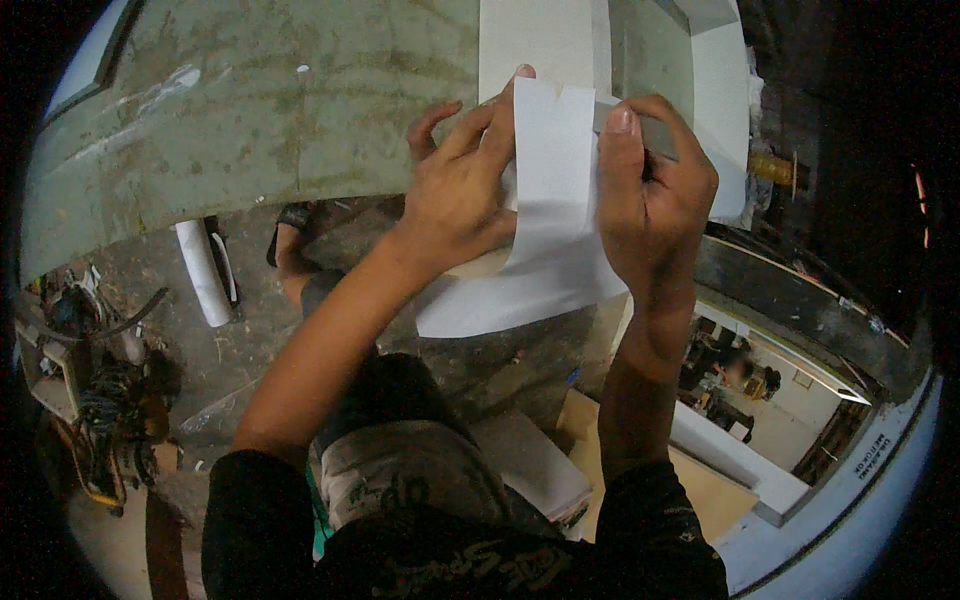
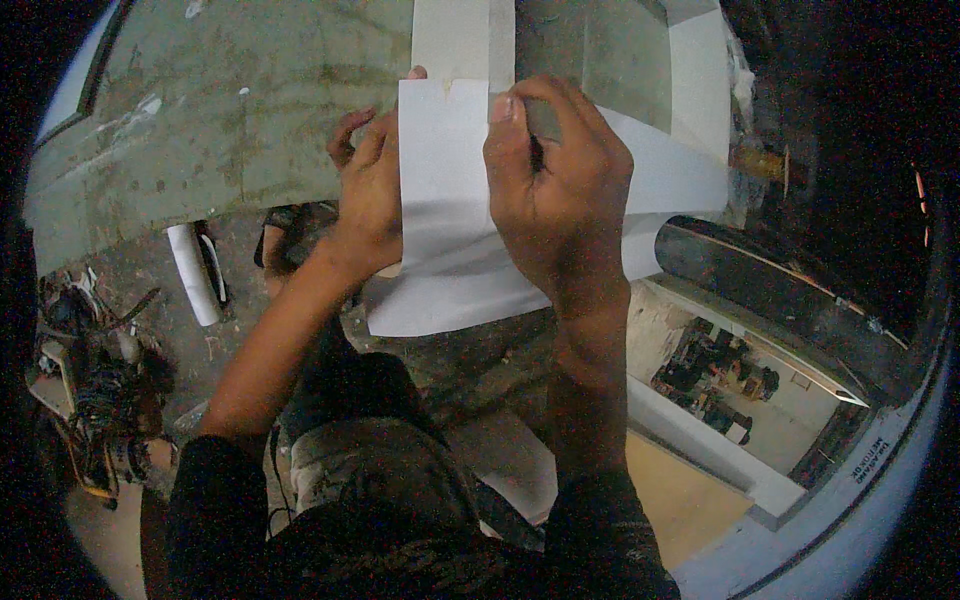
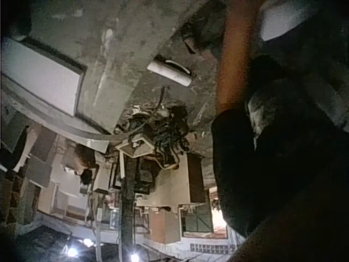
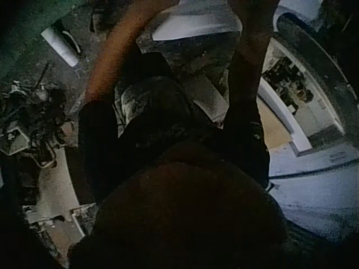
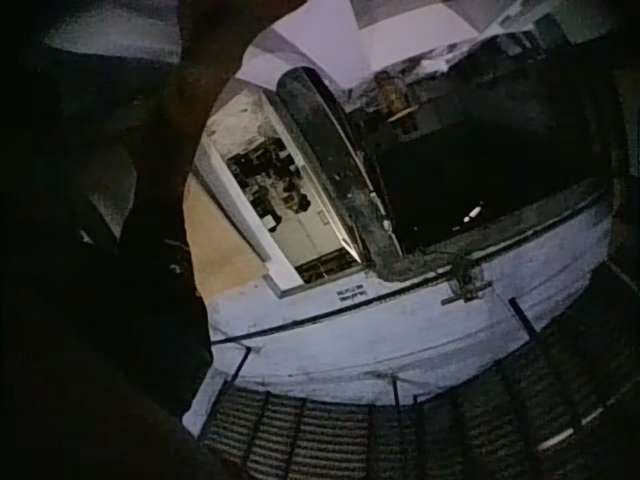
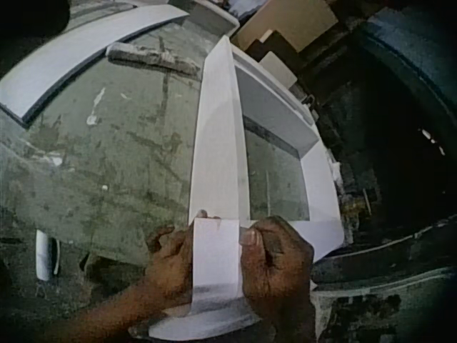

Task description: The person applies a white laminate sheet to a wooden frame, smoothing it down with a cloth and then trimming the edges with a small blade.

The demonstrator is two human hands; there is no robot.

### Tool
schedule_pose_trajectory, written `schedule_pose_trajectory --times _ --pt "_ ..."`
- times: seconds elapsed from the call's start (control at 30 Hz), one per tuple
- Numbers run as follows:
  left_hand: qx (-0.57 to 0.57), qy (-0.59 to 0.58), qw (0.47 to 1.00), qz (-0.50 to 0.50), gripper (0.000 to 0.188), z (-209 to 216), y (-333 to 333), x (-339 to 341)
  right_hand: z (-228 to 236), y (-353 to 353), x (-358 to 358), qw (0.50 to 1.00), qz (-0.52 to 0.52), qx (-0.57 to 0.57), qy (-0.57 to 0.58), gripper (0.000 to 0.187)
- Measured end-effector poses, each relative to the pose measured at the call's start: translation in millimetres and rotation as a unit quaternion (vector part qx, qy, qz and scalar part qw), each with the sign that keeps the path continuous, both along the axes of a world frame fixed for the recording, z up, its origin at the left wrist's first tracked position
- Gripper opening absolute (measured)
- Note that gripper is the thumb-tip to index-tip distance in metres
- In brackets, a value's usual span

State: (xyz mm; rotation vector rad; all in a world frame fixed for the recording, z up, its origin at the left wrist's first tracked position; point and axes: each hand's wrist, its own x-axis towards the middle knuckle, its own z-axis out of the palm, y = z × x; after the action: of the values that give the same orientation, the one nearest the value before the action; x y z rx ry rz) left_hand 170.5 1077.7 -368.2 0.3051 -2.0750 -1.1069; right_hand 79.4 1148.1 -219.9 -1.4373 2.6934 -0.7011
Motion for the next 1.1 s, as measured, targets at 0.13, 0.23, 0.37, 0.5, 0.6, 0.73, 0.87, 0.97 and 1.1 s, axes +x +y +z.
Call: schedule_pose_trajectory --times 0.13,0.23,0.37,0.5,0.6,0.73,0.87,0.97,1.1 --pt "-0.01 -0.005 1.0 -0.014 0.099 -3 -2 5 -1 3 2 1.0 0.003 -0.008 -0.005 0.023" --pt "-0.005 0.055 0.998 -0.01 0.093 -8 -1 5 0 4 7 1.0 -0.015 0.004 -0.013 0.023" --pt "-0.024 0.035 0.999 0.001 0.086 -8 -1 7 0 5 12 1.0 -0.007 -0.003 0.007 0.022" --pt "-0.022 0.087 0.996 0.026 0.08 -13 4 6 -2 10 16 0.999 -0.003 -0.006 0.043 0.02" --pt "-0.031 0.086 0.995 0.032 0.079 -12 2 7 -1 13 19 0.999 -0.008 0.012 0.052 0.02" --pt "-0.044 0.095 0.993 0.048 0.081 -18 4 5 -2 14 21 0.998 -0.02 0.022 0.05 0.024" --pt "-0.046 0.129 0.989 0.059 0.082 -22 5 4 -8 18 19 0.999 -0.018 0.003 0.043 0.028" --pt "-0.039 0.141 0.988 0.052 0.082 -27 4 5 -11 17 20 0.998 -0.017 0.012 0.051 0.027" --pt "-0.055 0.154 0.986 0.032 0.083 -29 2 6 -14 21 21 0.999 -0.012 0.0 0.047 0.026"
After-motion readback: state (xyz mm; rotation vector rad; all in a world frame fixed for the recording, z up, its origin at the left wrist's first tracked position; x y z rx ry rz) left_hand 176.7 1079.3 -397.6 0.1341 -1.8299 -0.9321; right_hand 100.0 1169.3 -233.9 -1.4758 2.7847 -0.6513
